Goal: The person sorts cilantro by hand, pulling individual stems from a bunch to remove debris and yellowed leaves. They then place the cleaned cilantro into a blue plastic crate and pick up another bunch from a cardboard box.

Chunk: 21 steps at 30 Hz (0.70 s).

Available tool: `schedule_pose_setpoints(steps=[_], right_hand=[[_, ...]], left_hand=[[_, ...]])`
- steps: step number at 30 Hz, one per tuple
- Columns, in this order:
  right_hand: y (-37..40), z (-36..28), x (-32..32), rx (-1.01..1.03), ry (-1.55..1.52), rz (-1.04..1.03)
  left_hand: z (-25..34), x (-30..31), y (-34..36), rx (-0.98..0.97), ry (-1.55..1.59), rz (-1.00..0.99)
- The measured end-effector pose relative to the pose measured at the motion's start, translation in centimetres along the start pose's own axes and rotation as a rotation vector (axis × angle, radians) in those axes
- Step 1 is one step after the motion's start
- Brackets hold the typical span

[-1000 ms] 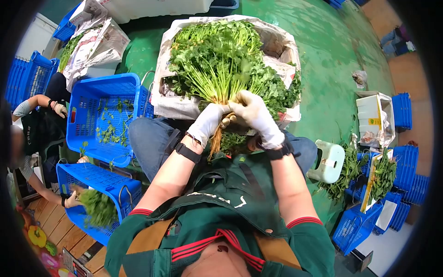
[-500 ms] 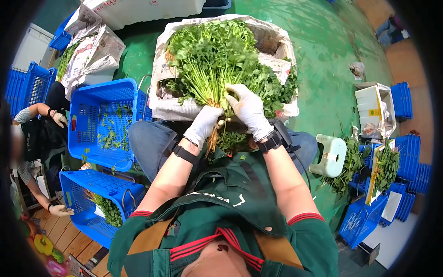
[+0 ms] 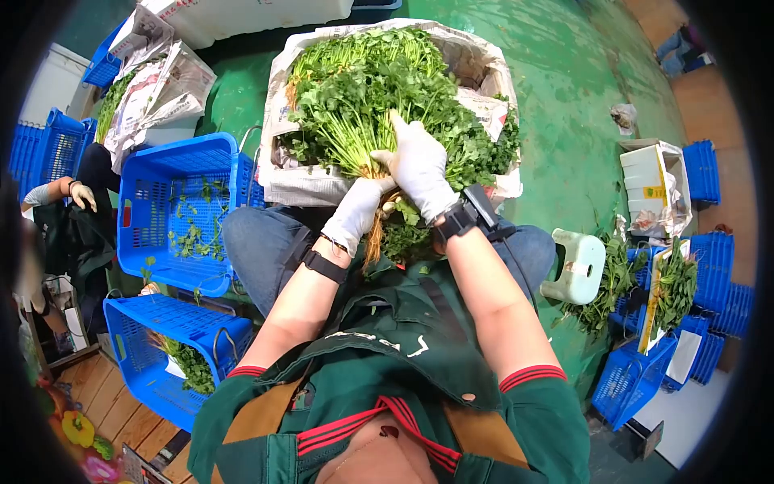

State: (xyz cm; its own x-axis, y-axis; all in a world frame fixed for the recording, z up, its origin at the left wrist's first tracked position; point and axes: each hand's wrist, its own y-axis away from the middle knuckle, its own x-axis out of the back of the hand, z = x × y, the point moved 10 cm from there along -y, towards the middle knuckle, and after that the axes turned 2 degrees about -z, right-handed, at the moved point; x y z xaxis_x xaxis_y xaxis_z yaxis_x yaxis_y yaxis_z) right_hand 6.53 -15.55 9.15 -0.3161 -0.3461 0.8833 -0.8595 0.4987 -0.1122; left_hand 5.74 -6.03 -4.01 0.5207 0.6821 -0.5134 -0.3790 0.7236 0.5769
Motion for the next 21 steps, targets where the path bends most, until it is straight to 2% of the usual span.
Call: schedule_pose_setpoints(steps=[4, 8, 10, 12, 14, 15, 16, 18, 21], right_hand=[[-1.4, 2.2, -2.2, -0.067, 0.045, -0.168], [-0.4, 0.3, -1.2, 0.014, 0.181, -0.122], [-0.1, 0.7, -1.5, -0.031, 0.127, -0.148], [-0.3, 1.4, -1.5, -0.089, 0.100, -0.200], [-0.3, 0.9, -1.6, -0.037, 0.055, -0.262], [0.0, -0.5, -0.9, 0.081, 0.095, -0.140], [0.3, -0.4, -1.0, 0.081, 0.096, -0.142], [1.0, -2.7, -0.2, 0.320, 0.225, -0.051], [1.5, -2.4, 0.0, 0.325, 0.221, -0.018]], left_hand=[[0.6, -0.1, 0.3, 0.007, 0.003, -0.009], [0.3, -0.6, 0.1, 0.004, 0.026, 0.006], [1.1, -0.8, 0.6, -0.062, -0.006, 0.007], [1.1, -0.8, 0.6, -0.030, -0.049, 0.027], [1.2, -0.7, 0.6, -0.003, -0.097, 0.048], [1.6, -0.8, 0.6, -0.033, -0.067, 0.059], [1.8, -0.9, 0.7, -0.061, -0.036, 0.067], [1.8, -1.0, 0.7, -0.048, -0.055, 0.068], [2.5, -1.3, 0.9, -0.101, -0.054, 0.056]])
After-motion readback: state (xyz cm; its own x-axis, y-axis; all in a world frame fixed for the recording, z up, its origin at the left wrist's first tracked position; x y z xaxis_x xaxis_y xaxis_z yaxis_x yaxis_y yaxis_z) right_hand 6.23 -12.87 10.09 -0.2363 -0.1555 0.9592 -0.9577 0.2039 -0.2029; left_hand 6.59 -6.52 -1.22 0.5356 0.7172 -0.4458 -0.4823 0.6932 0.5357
